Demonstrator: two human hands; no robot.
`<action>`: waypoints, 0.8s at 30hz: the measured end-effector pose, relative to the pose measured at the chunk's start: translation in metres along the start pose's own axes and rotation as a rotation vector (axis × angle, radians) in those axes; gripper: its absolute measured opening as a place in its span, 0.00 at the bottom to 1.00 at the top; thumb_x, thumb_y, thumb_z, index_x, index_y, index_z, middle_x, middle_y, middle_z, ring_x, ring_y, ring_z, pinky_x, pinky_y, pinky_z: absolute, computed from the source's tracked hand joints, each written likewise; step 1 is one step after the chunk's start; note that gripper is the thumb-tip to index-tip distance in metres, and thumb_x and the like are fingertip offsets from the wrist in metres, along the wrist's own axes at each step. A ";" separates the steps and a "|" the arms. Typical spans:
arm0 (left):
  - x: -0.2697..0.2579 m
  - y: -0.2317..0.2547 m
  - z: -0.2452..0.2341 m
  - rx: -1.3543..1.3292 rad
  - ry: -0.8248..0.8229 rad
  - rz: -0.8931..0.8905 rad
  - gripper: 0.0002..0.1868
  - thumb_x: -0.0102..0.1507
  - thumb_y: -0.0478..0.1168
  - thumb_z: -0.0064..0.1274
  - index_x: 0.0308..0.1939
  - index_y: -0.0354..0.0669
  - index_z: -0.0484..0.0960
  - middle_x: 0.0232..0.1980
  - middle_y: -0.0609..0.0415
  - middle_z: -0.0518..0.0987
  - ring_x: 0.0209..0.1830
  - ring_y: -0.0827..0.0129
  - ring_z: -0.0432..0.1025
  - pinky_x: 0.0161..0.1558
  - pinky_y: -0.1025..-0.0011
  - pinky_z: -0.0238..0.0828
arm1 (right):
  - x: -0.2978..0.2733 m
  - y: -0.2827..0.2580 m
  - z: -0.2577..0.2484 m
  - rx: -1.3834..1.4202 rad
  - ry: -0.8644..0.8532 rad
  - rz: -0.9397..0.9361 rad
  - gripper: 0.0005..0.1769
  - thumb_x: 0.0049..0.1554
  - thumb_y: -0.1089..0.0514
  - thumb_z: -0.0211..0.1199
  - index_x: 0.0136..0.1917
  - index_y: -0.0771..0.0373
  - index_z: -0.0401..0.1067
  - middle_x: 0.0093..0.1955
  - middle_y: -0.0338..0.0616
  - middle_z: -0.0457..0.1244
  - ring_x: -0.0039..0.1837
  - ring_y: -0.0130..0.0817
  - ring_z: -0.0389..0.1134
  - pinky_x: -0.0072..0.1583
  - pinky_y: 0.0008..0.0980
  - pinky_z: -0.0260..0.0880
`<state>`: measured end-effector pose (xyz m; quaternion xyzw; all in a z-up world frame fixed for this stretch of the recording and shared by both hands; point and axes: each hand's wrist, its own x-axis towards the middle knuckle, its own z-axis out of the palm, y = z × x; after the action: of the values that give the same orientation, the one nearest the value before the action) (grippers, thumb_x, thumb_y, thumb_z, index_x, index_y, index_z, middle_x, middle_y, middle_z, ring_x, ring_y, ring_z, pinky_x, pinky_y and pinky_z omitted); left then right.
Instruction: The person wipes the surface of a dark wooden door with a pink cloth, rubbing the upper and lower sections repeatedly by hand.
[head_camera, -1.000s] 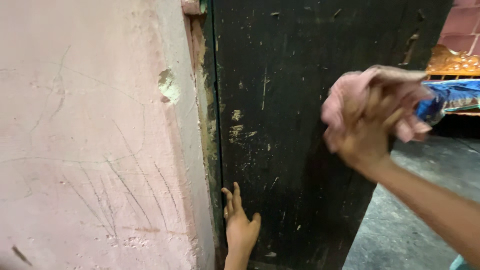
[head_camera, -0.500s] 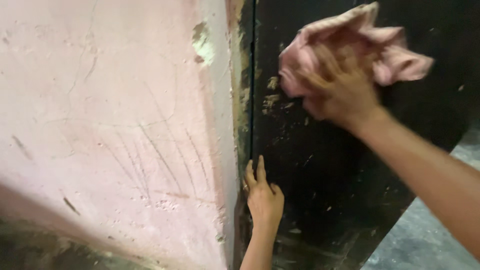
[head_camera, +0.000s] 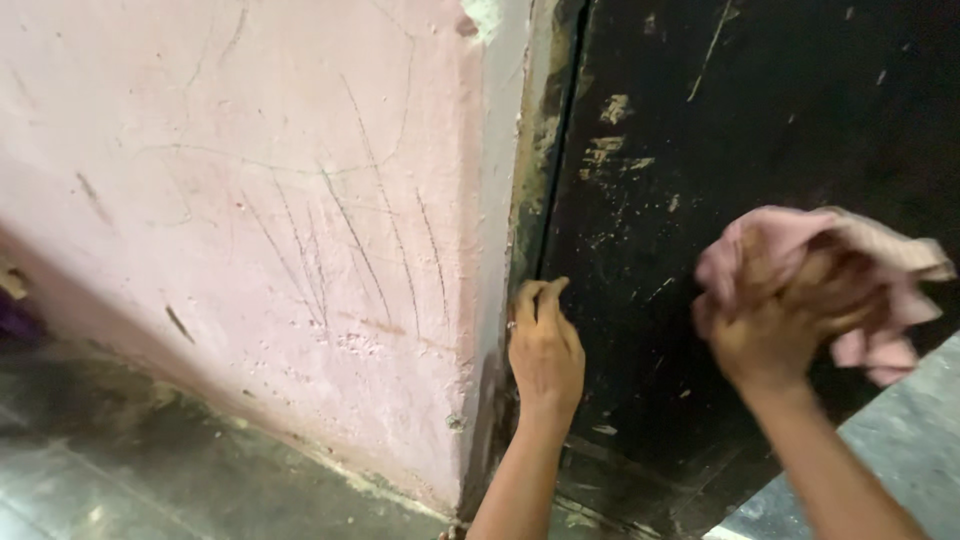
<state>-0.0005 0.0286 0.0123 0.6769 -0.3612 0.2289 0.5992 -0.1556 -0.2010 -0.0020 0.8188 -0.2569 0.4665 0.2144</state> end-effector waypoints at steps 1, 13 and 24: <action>0.002 0.002 -0.001 0.010 0.003 -0.004 0.20 0.64 0.27 0.48 0.59 0.43 0.79 0.61 0.46 0.75 0.61 0.51 0.72 0.59 0.57 0.72 | -0.010 -0.015 0.007 0.038 0.001 -0.026 0.43 0.66 0.34 0.56 0.88 0.35 0.45 0.88 0.68 0.31 0.86 0.74 0.27 0.75 0.85 0.25; 0.039 -0.030 -0.040 -0.093 0.551 -0.146 0.18 0.71 0.40 0.54 0.26 0.40 0.82 0.25 0.54 0.80 0.22 0.68 0.74 0.27 0.67 0.66 | 0.028 -0.030 -0.048 0.143 0.131 -0.025 0.40 0.65 0.51 0.65 0.86 0.45 0.56 0.87 0.62 0.36 0.85 0.67 0.33 0.80 0.68 0.38; 0.048 -0.022 -0.072 0.267 0.284 -0.038 0.43 0.57 0.37 0.64 0.76 0.43 0.64 0.78 0.43 0.63 0.80 0.42 0.51 0.75 0.49 0.47 | 0.038 -0.072 -0.078 0.810 -0.193 0.859 0.46 0.59 0.59 0.53 0.87 0.35 0.46 0.80 0.57 0.51 0.73 0.66 0.50 0.72 0.61 0.52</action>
<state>0.0553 0.0891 0.0467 0.7179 -0.2269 0.3566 0.5532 -0.1456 -0.1074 0.0602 0.6970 -0.3848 0.4956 -0.3471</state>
